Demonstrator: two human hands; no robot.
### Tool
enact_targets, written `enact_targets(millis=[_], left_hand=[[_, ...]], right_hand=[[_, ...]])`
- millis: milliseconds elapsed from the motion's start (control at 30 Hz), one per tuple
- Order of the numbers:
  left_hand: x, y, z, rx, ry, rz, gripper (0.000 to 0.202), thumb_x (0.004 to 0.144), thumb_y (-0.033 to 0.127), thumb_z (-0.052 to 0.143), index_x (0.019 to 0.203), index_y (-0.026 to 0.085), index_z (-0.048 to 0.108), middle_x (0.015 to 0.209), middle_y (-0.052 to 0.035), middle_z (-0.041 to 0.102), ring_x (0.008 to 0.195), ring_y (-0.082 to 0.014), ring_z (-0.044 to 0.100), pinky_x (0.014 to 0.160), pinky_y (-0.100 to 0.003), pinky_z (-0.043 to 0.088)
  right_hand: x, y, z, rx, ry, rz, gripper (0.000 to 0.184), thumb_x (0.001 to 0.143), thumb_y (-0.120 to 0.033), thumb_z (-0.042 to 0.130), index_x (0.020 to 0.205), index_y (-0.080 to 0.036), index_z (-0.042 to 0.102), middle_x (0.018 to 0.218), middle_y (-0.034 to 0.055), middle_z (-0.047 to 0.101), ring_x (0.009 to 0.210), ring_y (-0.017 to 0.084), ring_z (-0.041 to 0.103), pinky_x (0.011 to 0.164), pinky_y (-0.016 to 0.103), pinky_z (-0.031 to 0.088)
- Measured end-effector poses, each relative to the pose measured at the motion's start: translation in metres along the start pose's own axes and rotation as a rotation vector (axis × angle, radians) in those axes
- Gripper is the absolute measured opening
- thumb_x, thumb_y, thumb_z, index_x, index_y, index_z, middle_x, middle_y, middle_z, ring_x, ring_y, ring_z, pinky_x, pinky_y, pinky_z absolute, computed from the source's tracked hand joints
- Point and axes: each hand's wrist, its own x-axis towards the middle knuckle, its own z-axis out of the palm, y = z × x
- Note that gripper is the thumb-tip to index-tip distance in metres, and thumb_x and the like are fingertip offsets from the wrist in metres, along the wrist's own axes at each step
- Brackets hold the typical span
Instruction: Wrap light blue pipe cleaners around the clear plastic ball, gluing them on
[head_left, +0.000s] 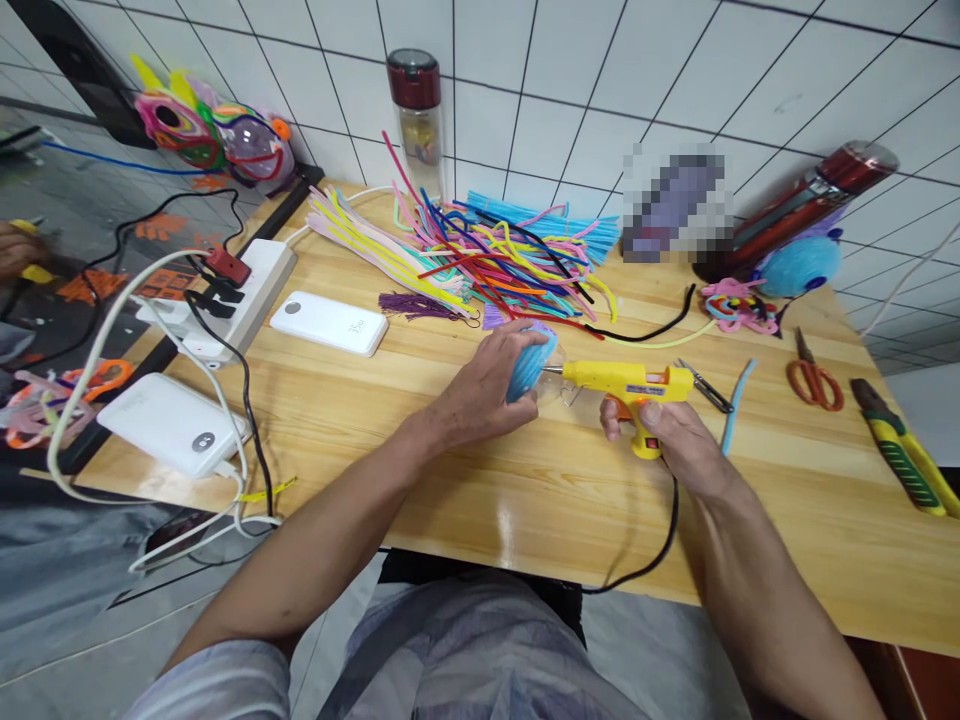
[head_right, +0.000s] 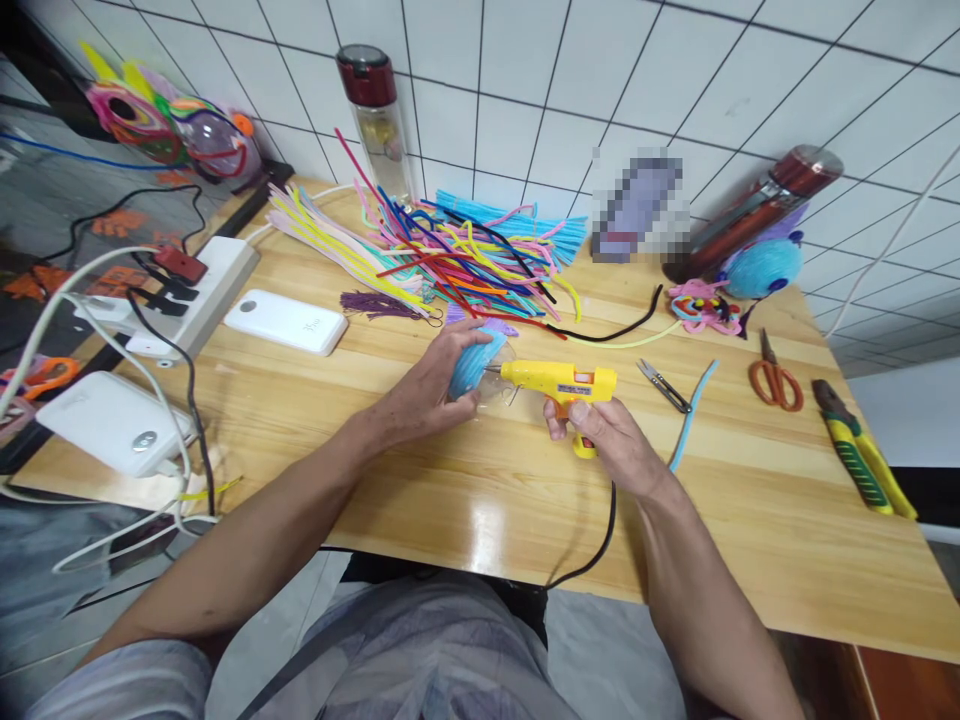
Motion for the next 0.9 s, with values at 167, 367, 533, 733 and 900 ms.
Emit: enact_targets(millis=[167,367,533,733,900], left_hand=[[-0.0005,0.0001,-0.0003,-0.011,0.002,-0.015,0.067,0.085,0.017,0.062,0.149,0.024,0.042,0.161,-0.0199,0.048,0.160,-0.0359,0.041,0.133,-0.062,0.034],[-0.0002,0.0008,-0.0007,-0.011,0.007,0.002,0.064,0.086,0.017,0.061,0.148,0.021,0.043,0.161,-0.0214,0.048,0.159,-0.0365,0.042,0.132,-0.061,0.035],[-0.0001,0.0012,-0.0010,-0.017,0.010,0.010,0.064,0.087,0.017,0.060,0.148,0.021,0.043,0.159,-0.0211,0.050,0.159,-0.0363,0.042,0.132,-0.062,0.035],[-0.0005,0.0000,-0.0013,-0.012,-0.005,-0.016,0.066,0.086,0.017,0.062,0.149,0.024,0.043,0.160,-0.0192,0.049,0.160,-0.0354,0.041,0.132,-0.062,0.035],[-0.0007,-0.0006,-0.0013,-0.023,-0.005,-0.010,0.068,0.086,0.018,0.063,0.150,0.023,0.043,0.161,-0.0194,0.049,0.160,-0.0363,0.041,0.133,-0.062,0.034]], right_hand=[[0.0008,-0.0012,0.0011,0.021,0.017,0.000,0.063,0.087,-0.083,0.069,0.086,-0.021,0.075,0.076,0.0069,0.069,0.067,0.023,0.063,0.067,0.040,0.056],[-0.0003,0.0013,0.0002,0.030,-0.006,-0.007,0.058,0.090,-0.079,0.069,0.088,-0.022,0.075,0.077,0.0062,0.069,0.069,0.022,0.063,0.068,0.038,0.054],[-0.0010,0.0047,-0.0025,-0.009,-0.036,-0.021,0.059,0.094,-0.078,0.065,0.086,-0.021,0.073,0.076,0.0061,0.069,0.070,0.022,0.063,0.070,0.038,0.052],[-0.0015,0.0052,-0.0037,-0.039,-0.042,-0.023,0.059,0.094,-0.079,0.063,0.085,-0.021,0.073,0.077,0.0059,0.069,0.072,0.023,0.063,0.071,0.038,0.052],[-0.0007,0.0032,-0.0029,-0.032,-0.022,-0.036,0.060,0.094,-0.079,0.064,0.085,-0.020,0.073,0.076,0.0061,0.069,0.070,0.022,0.063,0.069,0.038,0.051]])
